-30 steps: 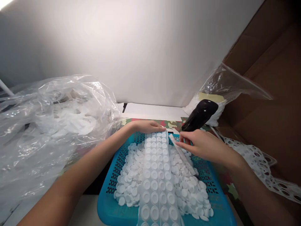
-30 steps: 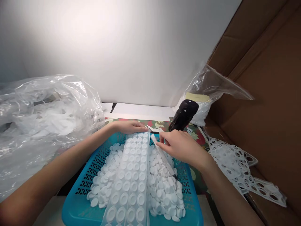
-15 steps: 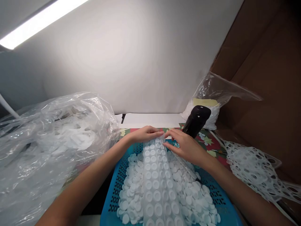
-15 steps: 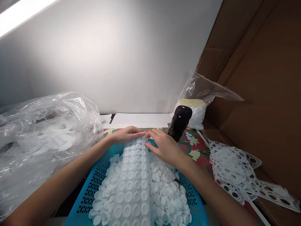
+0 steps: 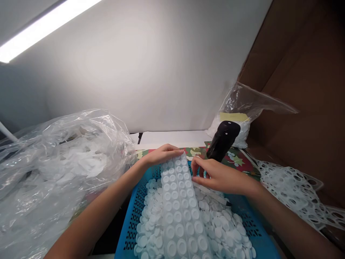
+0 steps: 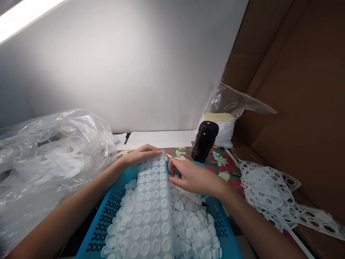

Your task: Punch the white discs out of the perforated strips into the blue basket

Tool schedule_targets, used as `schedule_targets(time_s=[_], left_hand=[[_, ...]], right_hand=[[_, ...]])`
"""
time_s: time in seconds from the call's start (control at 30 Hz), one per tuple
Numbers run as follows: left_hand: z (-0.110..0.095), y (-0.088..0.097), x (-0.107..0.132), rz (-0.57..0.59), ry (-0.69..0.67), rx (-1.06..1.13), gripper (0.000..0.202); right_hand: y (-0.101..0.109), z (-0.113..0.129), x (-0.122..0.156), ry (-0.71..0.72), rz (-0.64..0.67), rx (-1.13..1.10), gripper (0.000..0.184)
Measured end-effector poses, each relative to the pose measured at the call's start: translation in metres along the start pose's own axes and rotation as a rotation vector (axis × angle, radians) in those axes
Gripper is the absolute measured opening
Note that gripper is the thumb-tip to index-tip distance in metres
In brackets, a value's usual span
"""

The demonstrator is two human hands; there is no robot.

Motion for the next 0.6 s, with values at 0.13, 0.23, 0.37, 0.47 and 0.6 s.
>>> schedule_targets(time_s=[0.13, 0.23, 0.37, 0.47, 0.6], left_hand=[[0.001, 0.0, 0.0, 0.006, -0.005, -0.032, 0.043], [0.0, 0.0, -0.001, 0.001, -0.015, -0.052, 0.045], [-0.002, 0.004, 0.001, -0.064, -0.027, 0.002, 0.042], [0.0, 0.011, 0.002, -0.124, -0.019, 0.102, 0.039], [-0.003, 0.022, 0.005, -0.116, -0.023, 0.198, 0.045]], right_hand=[[-0.001, 0.002, 0.003, 0.033, -0.009, 0.117, 0.007], [0.002, 0.009, -0.002, 0.067, -0.17, 0.111, 0.002], [0.006, 0.017, -0.005, 0.083, -0.295, -0.057, 0.015], [0.01, 0.019, -0.004, 0.039, -0.308, -0.252, 0.018], [0.011, 0.023, -0.002, 0.064, -0.199, -0.308, 0.015]])
Point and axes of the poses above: each hand's wrist, its own x-axis away from the middle knuckle, its own y-axis out of the back of the hand, z = x × y, the point moved 5 cm from there along -x, towards the middle knuckle, and after that the axes turned 9 degrees about -z, right-handed, at the moved point
